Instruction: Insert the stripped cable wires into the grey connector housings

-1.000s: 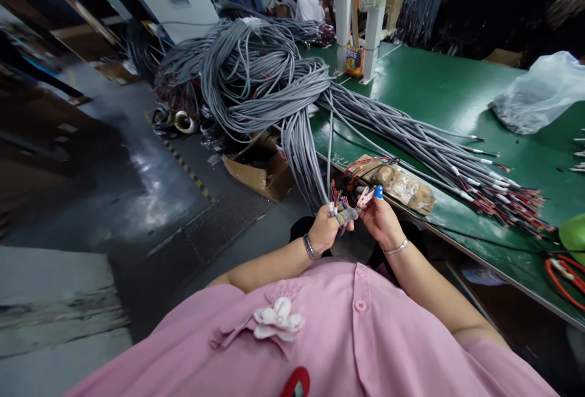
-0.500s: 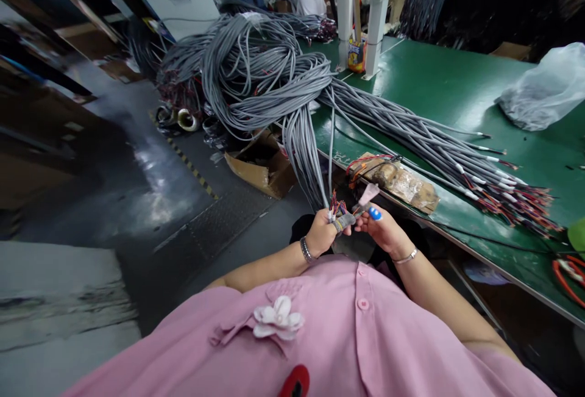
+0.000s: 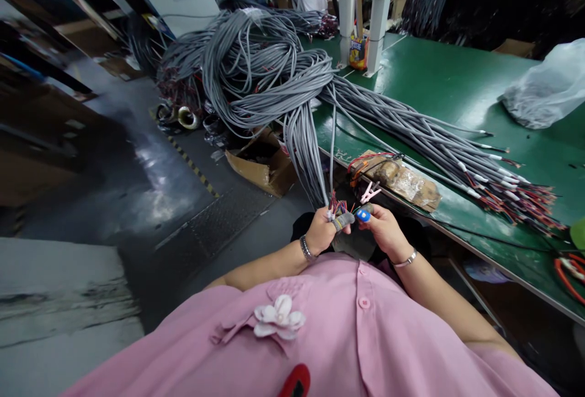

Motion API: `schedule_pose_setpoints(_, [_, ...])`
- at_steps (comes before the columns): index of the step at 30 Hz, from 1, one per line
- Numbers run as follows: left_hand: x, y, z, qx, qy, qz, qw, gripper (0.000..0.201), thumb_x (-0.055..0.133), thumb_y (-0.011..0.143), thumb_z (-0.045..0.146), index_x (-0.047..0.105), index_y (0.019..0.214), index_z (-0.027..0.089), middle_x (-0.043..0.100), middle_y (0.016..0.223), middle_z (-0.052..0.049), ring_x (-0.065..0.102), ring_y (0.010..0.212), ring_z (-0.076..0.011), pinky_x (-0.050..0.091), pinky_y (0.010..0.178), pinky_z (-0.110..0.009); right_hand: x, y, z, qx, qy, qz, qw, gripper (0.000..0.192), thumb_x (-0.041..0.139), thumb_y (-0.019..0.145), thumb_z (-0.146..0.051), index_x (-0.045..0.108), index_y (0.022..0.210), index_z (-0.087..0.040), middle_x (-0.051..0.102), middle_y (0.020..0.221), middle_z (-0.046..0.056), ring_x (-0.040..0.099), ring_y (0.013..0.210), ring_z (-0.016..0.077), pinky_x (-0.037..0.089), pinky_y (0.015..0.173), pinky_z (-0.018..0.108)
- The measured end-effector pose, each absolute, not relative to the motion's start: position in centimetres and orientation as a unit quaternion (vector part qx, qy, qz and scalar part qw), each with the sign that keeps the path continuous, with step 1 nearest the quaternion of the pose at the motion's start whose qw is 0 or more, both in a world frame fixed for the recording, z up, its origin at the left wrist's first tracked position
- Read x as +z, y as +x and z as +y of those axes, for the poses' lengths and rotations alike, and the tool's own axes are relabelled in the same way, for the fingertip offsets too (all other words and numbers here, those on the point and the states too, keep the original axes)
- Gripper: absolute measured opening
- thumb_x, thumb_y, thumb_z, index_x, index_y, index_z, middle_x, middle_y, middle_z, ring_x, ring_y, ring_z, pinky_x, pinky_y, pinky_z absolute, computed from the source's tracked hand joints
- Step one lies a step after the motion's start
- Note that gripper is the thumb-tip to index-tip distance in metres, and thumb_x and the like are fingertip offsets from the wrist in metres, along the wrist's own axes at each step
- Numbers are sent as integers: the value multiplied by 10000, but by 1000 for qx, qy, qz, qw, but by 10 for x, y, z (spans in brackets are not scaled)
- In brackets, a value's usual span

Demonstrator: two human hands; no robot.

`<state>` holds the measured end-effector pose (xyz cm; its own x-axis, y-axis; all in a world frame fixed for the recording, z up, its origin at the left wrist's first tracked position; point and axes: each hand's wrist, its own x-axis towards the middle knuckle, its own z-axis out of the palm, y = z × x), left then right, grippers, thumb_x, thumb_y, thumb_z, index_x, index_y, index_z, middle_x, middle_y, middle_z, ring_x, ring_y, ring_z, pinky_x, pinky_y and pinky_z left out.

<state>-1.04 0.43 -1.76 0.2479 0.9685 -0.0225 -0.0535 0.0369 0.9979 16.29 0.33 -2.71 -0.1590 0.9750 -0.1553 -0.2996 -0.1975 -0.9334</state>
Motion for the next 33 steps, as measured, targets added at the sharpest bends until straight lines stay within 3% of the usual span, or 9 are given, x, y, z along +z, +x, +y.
schedule_pose_setpoints(7, [-17, -5, 5, 494, 476, 416, 597, 310, 699, 751, 417, 664, 641, 129, 589, 503, -18, 455, 438, -82, 339, 458, -225, -33, 168, 4, 683, -386, -334, 522, 191, 748, 740, -341, 634, 713, -189, 552, 630, -29, 475, 565, 90, 460, 604, 239])
schedule_pose_setpoints(13, [-7, 2, 4, 498, 493, 408, 585, 319, 698, 757, 417, 650, 617, 134, 591, 521, -19, 446, 455, -76, 358, 491, -229, -32, 172, 21, 741, -340, -228, 533, 431, 625, 763, -622, 673, 861, -204, 662, 819, 34, 573, 673, 130, 511, 630, 260])
schedule_pose_setpoints(25, [-14, 10, 9, 482, 505, 427, 576, 345, 690, 762, 436, 638, 605, 132, 580, 526, -15, 459, 463, -80, 345, 472, -226, -36, 161, 35, 732, -317, -179, 576, 291, 765, 706, -466, 642, 748, -206, 643, 734, -20, 557, 638, 105, 488, 638, 242])
schedule_pose_setpoints(33, [-17, 9, 9, 468, 505, 444, 572, 357, 686, 759, 458, 633, 620, 134, 595, 543, -13, 460, 463, -79, 339, 479, -229, -43, 156, 39, 692, -361, -215, 588, 324, 702, 739, -541, 648, 789, -226, 652, 758, 4, 577, 679, 143, 489, 636, 271])
